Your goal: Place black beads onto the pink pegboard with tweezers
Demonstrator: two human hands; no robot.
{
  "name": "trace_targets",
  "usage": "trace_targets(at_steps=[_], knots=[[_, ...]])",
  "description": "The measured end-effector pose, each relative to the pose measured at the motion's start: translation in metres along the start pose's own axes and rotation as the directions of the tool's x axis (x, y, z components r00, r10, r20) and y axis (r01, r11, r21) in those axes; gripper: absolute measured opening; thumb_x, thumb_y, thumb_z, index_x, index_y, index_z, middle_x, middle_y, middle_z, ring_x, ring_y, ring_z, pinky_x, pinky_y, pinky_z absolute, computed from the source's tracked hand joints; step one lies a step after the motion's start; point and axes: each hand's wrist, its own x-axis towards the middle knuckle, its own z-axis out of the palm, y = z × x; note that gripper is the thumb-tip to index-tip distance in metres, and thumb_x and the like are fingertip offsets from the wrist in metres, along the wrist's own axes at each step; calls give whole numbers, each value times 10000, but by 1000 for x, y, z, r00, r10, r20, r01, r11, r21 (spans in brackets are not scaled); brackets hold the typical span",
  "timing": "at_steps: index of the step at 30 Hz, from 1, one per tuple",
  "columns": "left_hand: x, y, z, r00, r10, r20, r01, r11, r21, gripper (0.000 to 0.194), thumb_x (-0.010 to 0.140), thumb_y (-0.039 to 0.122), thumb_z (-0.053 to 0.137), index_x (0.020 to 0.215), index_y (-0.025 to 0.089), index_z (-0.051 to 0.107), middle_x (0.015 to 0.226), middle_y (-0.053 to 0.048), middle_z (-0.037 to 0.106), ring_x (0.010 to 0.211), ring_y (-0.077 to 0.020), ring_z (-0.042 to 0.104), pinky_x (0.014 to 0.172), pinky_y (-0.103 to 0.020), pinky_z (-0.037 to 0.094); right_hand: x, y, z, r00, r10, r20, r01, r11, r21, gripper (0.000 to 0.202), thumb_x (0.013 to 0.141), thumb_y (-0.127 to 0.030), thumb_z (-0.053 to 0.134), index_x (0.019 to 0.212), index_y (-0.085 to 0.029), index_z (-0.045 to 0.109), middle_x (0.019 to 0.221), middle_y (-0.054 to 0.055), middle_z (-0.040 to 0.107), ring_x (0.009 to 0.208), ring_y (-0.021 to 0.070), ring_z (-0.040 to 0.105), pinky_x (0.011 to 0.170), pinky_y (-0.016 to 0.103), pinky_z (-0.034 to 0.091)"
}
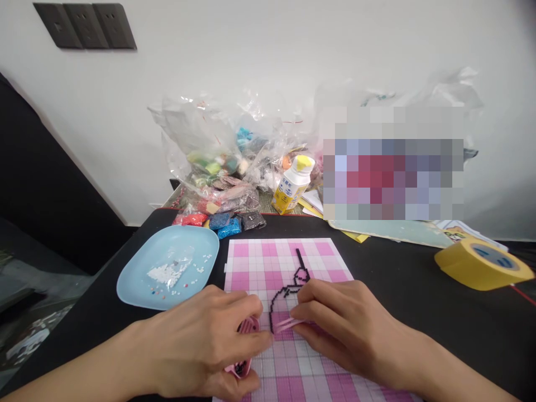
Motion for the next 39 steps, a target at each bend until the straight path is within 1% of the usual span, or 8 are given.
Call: trace_targets(at_steps=[7, 17, 22, 26, 28, 32, 36, 39], knots=[[1, 0, 0, 995, 39, 87, -39, 999, -6, 134, 808, 201, 632, 941, 178, 637, 840, -35, 590, 640, -170, 573, 514, -279, 456, 0, 0, 1, 1000, 1, -10, -1, 1000, 10, 153, 981, -183, 458, 914, -156, 593, 763, 18, 587, 608, 101, 523, 526, 202, 427], [0, 1, 0, 999, 19, 46, -17, 999, -35, 178, 794, 181, 631, 970, 191, 601, 874, -34, 621, 658, -166, 602, 541, -268, 489, -2, 2, -1, 992, 22, -122, -23, 1000, -10, 120, 991, -194, 460, 1006, -163, 576, 834, 27, 632, 710, 107, 612, 547, 208, 444], [1, -1, 3, 982, -75, -171, 59, 993, -98, 228, 815, 189, 591, 1030, 171, 517, 888, -48, 652, 732, -199, 641, 566, -282, 516, -1, 4, -1, 969, 75, -237, -89, 995, -51, 110, 994, -216, 475, 1020, -161, 566, 858, 22, 648, 643, 74, 590, 564, 185, 457], [2, -6, 6, 893, -272, -358, 232, 961, -153, 313, 832, 183, 608, 1112, 180, 470, 940, -57, 635, 785, -205, 649, 631, -298, 529, -1, 5, 1, 967, 80, -240, -91, 995, -34, 98, 985, -213, 489, 999, -158, 568, 845, 21, 645, 637, 74, 586, 549, 181, 450], [1, -7, 8, 868, -304, -393, 265, 952, -153, 366, 837, 204, 613, 1167, 192, 455, 958, -57, 636, 791, -207, 655, 646, -300, 534, -1, 5, 2, 968, 84, -235, -94, 995, -31, 97, 985, -213, 486, 997, -161, 567, 848, 22, 644, 650, 76, 593, 546, 180, 448], [-1, -4, 10, 910, -283, -303, 237, 954, -181, 465, 841, 248, 613, 1263, 212, 421, 1052, -64, 666, 895, -232, 684, 681, -289, 557, -2, 5, 2, 966, 84, -243, -97, 994, -42, 100, 986, -214, 487, 1007, -162, 570, 853, 24, 647, 667, 80, 602, 544, 181, 444], [-3, -5, 8, 816, -536, -217, 475, 835, -277, 605, 776, 406, 780, 1269, 281, 451, 1078, -18, 654, 938, -223, 671, 838, -325, 554, -1, 4, 1, 964, 63, -259, -80, 995, -54, 102, 985, -217, 492, 996, -159, 576, 845, 22, 649, 650, 74, 595, 539, 178, 440], [-1, -7, 5, 815, -568, -114, 489, 780, -391, 695, 661, 446, 864, 1237, 336, 491, 1107, 13, 650, 999, -233, 655, 852, -321, 545, -1, 4, 0, 964, 58, -261, -73, 996, -49, 97, 984, -211, 496, 993, -156, 575, 840, 21, 644, 637, 72, 581, 534, 181, 431]])
